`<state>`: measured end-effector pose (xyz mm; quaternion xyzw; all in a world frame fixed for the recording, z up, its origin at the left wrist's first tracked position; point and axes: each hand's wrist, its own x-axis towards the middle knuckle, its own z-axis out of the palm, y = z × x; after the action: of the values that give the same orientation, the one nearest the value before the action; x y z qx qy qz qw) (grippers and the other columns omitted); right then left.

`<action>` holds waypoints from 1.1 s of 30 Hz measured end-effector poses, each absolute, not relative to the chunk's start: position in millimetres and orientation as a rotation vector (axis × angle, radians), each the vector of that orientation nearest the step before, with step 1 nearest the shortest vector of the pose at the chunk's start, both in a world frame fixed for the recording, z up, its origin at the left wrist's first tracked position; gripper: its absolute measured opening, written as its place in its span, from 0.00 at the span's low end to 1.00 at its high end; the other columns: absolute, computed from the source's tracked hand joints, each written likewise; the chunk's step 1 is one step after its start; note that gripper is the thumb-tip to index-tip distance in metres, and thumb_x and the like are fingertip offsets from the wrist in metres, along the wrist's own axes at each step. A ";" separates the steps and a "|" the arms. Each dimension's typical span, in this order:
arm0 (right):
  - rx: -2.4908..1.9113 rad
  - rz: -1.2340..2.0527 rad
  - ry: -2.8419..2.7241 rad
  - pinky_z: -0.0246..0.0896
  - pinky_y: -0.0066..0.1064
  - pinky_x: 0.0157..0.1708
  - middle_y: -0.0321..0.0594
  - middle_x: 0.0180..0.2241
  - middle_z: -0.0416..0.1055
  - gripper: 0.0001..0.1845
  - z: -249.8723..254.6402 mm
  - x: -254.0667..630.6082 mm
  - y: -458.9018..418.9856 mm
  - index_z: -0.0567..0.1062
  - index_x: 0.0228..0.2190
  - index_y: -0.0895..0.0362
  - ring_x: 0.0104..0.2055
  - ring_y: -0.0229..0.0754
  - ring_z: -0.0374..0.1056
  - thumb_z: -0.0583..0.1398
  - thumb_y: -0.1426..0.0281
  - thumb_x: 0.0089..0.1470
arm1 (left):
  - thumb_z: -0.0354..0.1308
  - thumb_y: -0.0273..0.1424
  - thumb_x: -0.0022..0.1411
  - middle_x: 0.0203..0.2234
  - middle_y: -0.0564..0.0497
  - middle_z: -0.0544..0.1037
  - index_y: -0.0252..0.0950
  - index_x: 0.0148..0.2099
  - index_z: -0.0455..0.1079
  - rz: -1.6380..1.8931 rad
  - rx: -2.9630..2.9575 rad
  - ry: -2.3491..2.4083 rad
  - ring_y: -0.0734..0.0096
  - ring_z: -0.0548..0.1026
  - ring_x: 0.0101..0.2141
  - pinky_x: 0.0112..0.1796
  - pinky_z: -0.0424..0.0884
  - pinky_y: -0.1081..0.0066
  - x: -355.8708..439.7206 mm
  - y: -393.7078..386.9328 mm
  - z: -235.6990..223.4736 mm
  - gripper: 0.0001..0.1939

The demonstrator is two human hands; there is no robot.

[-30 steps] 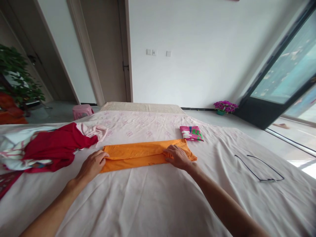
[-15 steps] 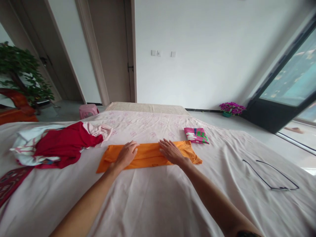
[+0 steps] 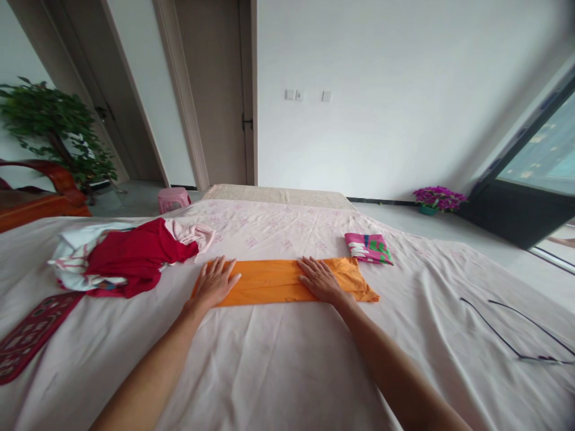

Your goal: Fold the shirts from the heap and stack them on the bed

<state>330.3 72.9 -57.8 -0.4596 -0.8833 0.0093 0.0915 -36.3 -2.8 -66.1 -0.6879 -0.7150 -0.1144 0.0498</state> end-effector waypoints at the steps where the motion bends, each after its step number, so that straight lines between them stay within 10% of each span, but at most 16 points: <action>1: -1.370 0.031 -2.619 0.37 0.45 0.67 0.41 0.69 0.50 0.30 -58.0 330.1 72.5 0.53 0.67 0.49 0.71 0.47 0.42 0.46 0.56 0.68 | 0.45 0.47 0.68 0.67 0.41 0.58 0.43 0.68 0.58 -0.335 -2.060 -2.207 0.50 0.54 0.66 0.62 0.48 0.47 -43.6 -5.6 -67.4 0.30; 10: -1.261 0.113 -2.497 0.45 0.42 0.64 0.46 0.65 0.59 0.34 -41.0 336.0 59.7 0.62 0.64 0.54 0.66 0.50 0.53 0.56 0.54 0.60 | 0.49 0.41 0.67 0.59 0.41 0.68 0.39 0.59 0.68 -0.694 -1.977 -2.077 0.56 0.64 0.59 0.59 0.59 0.56 -81.7 -35.5 -56.2 0.22; 16: -1.267 -0.021 -2.395 0.57 0.34 0.48 0.42 0.42 0.73 0.11 -34.0 337.4 36.1 0.79 0.42 0.52 0.45 0.45 0.65 0.58 0.66 0.60 | 0.61 0.37 0.57 0.43 0.48 0.76 0.42 0.44 0.74 -0.685 -2.310 -1.847 0.60 0.71 0.46 0.50 0.66 0.62 -88.4 -59.3 -40.4 0.12; 33: -1.187 -0.058 -2.404 0.54 0.30 0.40 0.41 0.35 0.70 0.12 -35.3 337.1 29.6 0.75 0.35 0.56 0.39 0.42 0.63 0.52 0.72 0.64 | 0.54 0.26 0.54 0.34 0.49 0.77 0.40 0.35 0.71 -0.523 -2.010 -1.898 0.60 0.71 0.39 0.42 0.62 0.62 -75.8 -75.7 -34.1 0.07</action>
<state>337.1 29.6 -35.3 -0.4309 -0.8729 -0.0209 0.2279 -75.8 -75.7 -34.1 -0.7047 -0.6656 -0.1835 0.1633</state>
